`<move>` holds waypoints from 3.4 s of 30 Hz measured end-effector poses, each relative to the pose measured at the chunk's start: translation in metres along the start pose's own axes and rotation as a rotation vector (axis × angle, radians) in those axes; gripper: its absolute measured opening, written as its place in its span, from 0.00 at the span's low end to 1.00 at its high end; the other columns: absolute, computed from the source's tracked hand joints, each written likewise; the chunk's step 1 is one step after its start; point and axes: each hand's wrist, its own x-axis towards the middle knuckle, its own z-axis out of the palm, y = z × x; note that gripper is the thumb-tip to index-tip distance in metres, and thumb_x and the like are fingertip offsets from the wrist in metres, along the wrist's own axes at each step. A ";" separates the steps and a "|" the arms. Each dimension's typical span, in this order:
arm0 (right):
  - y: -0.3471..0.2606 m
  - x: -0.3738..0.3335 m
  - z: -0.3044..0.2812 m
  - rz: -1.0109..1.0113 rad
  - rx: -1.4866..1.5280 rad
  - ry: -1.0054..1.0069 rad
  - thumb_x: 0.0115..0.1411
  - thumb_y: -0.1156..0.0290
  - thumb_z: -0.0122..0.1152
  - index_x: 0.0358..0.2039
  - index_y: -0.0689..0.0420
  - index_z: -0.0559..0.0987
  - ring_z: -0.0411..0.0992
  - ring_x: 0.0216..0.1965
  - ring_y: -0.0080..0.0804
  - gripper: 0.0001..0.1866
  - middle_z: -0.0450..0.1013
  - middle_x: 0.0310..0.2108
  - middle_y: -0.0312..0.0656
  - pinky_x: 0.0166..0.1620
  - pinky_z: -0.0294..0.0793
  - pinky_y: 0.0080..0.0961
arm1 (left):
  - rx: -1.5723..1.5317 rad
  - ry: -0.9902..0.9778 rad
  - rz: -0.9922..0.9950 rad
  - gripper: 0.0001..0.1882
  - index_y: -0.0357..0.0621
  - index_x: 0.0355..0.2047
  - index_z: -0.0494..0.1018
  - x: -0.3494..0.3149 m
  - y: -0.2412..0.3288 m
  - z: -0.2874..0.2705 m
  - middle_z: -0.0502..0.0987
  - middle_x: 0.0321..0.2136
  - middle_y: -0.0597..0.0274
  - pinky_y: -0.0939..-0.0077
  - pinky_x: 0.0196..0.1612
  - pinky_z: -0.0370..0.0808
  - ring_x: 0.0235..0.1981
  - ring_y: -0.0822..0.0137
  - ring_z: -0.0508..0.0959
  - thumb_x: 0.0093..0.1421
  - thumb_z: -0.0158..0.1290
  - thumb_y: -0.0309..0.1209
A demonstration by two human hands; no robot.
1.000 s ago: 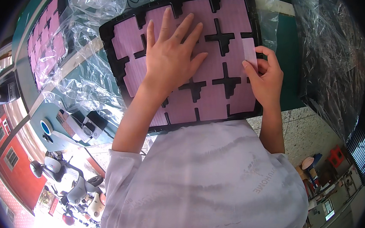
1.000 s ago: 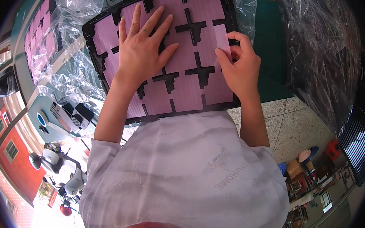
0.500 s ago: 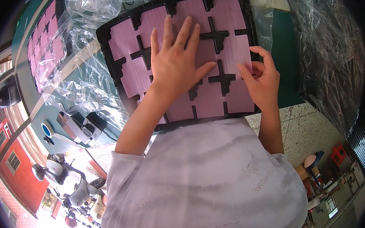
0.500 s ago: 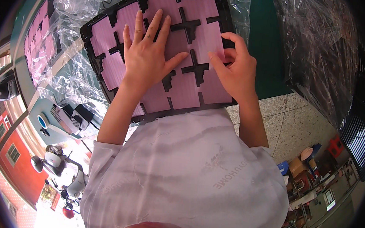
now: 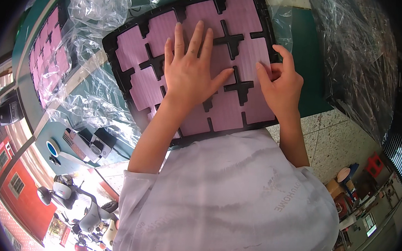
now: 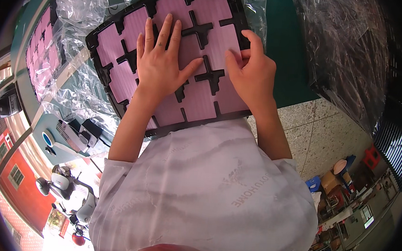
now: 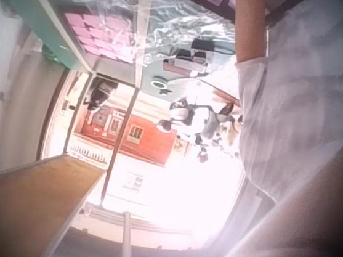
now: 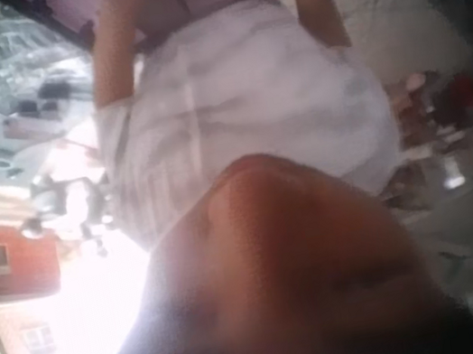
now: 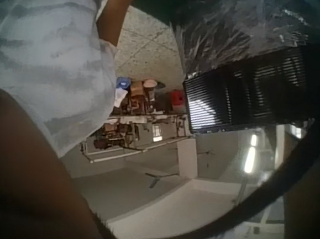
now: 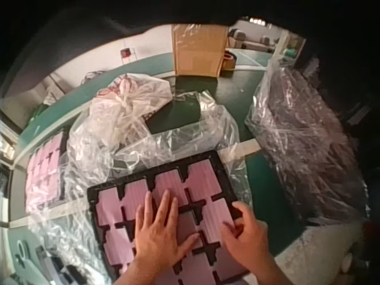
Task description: Assembling pink foam inserts into black plastic packaging trays at a workbench.
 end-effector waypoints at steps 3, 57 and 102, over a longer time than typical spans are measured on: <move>0.004 0.002 0.004 -0.093 -0.160 0.076 0.57 0.70 0.72 0.56 0.57 0.75 0.80 0.25 0.36 0.27 0.79 0.24 0.41 0.33 0.80 0.29 | -0.021 0.009 -0.004 0.46 0.42 0.68 0.67 0.000 0.001 0.001 0.63 0.71 0.53 0.38 0.69 0.56 0.72 0.33 0.58 0.60 0.57 0.62; 0.011 -0.066 0.005 -0.756 -0.611 -0.296 0.66 0.29 0.44 0.68 0.66 0.67 0.49 0.77 0.56 0.50 0.58 0.74 0.52 0.74 0.38 0.64 | 0.155 -0.170 -0.398 0.47 0.38 0.72 0.60 -0.161 -0.043 -0.052 0.56 0.75 0.57 0.22 0.69 0.41 0.78 0.41 0.45 0.65 0.52 0.61; 0.013 -0.059 -0.039 -0.788 -0.305 -0.184 0.56 0.73 0.72 0.44 0.62 0.84 0.74 0.59 0.50 0.15 0.77 0.55 0.49 0.59 0.75 0.42 | -0.027 -0.089 0.090 0.47 0.40 0.62 0.74 -0.134 -0.017 -0.052 0.69 0.67 0.64 0.32 0.72 0.48 0.75 0.48 0.56 0.51 0.64 0.62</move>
